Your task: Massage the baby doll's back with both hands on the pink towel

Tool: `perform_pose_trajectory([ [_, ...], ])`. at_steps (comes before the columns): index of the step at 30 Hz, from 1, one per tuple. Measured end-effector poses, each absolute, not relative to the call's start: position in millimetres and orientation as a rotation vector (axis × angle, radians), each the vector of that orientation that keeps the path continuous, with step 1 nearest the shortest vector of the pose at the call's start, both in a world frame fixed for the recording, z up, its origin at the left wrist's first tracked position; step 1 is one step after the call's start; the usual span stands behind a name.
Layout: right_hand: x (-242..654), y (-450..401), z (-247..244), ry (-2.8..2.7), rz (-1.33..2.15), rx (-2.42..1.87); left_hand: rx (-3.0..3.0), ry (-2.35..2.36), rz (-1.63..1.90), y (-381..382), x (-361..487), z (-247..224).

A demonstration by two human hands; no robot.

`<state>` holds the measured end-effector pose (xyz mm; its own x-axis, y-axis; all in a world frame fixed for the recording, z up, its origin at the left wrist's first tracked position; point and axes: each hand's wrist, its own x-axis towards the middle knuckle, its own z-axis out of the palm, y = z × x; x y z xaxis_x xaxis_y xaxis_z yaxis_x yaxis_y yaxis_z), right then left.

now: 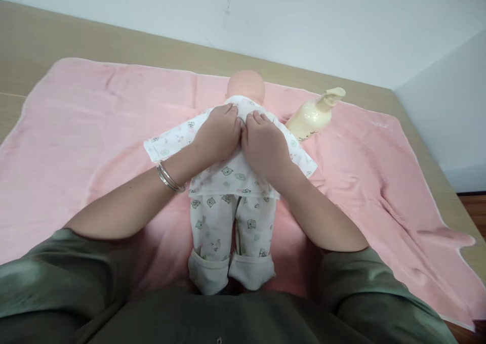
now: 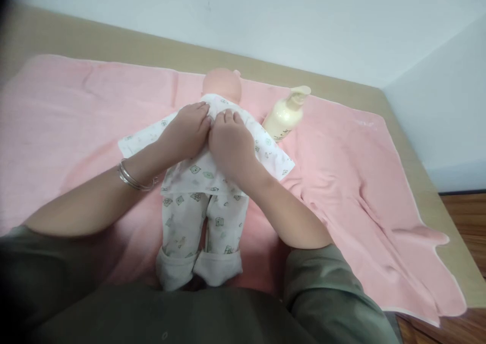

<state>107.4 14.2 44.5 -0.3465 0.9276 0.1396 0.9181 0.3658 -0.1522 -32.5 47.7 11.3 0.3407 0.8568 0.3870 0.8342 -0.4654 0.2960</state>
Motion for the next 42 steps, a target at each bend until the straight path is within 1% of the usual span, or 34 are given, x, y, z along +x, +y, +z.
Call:
perform_pose_trajectory([
  [4, 100.4, -0.9, 47.4, -2.485, 0.044, -1.685, 2.446, 1.704, 0.705, 62.9, -38.5, 7.4],
  [7, 100.8, 0.4, 48.3, -2.463, 0.092, -1.631, 2.470, 1.724, 0.739, 60.8, -37.2, 4.5],
  [11, 104.6, 9.6, 48.5, -2.372, 0.142, -1.598, 2.531, 1.720, 0.768, 53.5, -34.1, 3.1],
  [16, 112.2, 29.5, 41.7, -2.296, 0.195, -1.601, 2.644, 1.694, 0.606, 50.7, -32.4, 4.4],
  [21, 116.8, 42.6, 31.7, -2.240, 0.200, -1.603, 2.530, 1.748, 0.645, 49.8, -30.5, 5.9],
  [33, 110.8, 29.1, 45.3, -2.402, 0.190, -1.723, 2.417, 1.594, 0.633, 34.0, -29.6, 28.0],
  [36, 104.7, 13.4, 47.8, -2.417, 0.116, -1.796, 2.374, 1.592, 0.663, 44.2, -33.5, 21.6],
  [39, 102.1, 2.1, 48.7, -2.501, 0.005, -1.776, 2.307, 1.634, 0.704, 52.5, -35.2, 11.1],
  [42, 107.3, 7.0, 49.7, -2.519, 0.052, -1.723, 2.298, 1.693, 0.752, 48.8, -31.9, 4.1],
])
